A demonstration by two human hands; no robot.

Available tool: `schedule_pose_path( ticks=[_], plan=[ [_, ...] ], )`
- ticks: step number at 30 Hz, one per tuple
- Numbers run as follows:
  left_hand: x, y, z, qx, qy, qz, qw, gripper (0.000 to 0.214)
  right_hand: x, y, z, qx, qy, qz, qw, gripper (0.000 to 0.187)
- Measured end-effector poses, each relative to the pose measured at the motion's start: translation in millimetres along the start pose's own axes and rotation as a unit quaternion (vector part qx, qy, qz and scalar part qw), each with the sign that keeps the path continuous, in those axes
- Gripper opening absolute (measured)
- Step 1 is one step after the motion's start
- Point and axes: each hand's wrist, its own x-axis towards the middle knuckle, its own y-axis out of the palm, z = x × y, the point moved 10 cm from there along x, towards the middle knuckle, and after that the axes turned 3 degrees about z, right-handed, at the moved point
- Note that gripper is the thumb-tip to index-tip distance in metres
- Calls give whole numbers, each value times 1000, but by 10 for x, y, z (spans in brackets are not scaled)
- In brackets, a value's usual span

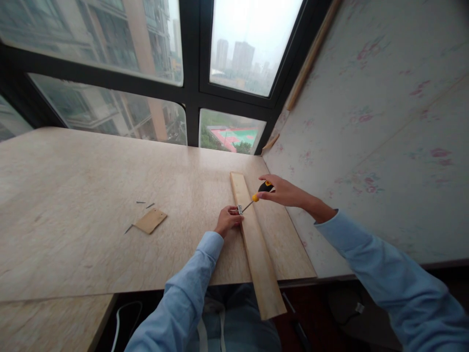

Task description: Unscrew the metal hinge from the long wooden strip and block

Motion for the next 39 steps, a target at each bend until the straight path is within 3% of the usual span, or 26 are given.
schedule_pose_path(
  ticks=[3,5,9,13,15,18,21,23,25,27,29,32,37,39],
  plan=[
    [1,-4,-6,1,2,0,1000,51,-24,-31,-94,-88,84,-30,992,39],
    [6,-8,-2,0,2,0,1000,51,-22,-41,-103,-128,98,-25,987,39],
    [25,-15,17,0,4,2,1000,51,10,-64,33,-95,-5,-5,995,17],
    [38,-24,27,-2,9,3,1000,54,-20,-7,106,-3,-77,39,996,52],
    [38,-24,27,-5,9,5,1000,56,-25,-5,63,-19,-49,19,998,60],
    [33,-25,30,-14,4,5,1000,58,-34,-28,-41,-92,41,-31,994,44],
    [28,-31,31,-15,-2,0,1000,59,-36,-33,-105,-162,105,-37,981,42],
    [25,-35,28,-12,-3,-3,1000,59,-9,-53,-60,-168,76,-42,982,32],
    [25,-37,26,-11,-4,-4,1000,58,18,-56,20,-114,4,-36,993,20],
    [25,-36,26,-11,-4,-4,1000,59,22,-47,62,-29,-56,-18,998,36],
    [24,-37,24,-13,-3,-3,1000,59,13,-26,52,29,-74,-6,997,56],
    [20,-36,19,-18,0,-1,1000,61,-9,-26,0,4,-35,-42,998,63],
    [24,-39,29,-19,-2,-3,1000,60,-52,-27,-95,-123,97,-76,985,42],
    [32,-45,40,-18,-6,-7,1000,60,-38,-48,-89,-135,98,-73,983,35]
  ],
)
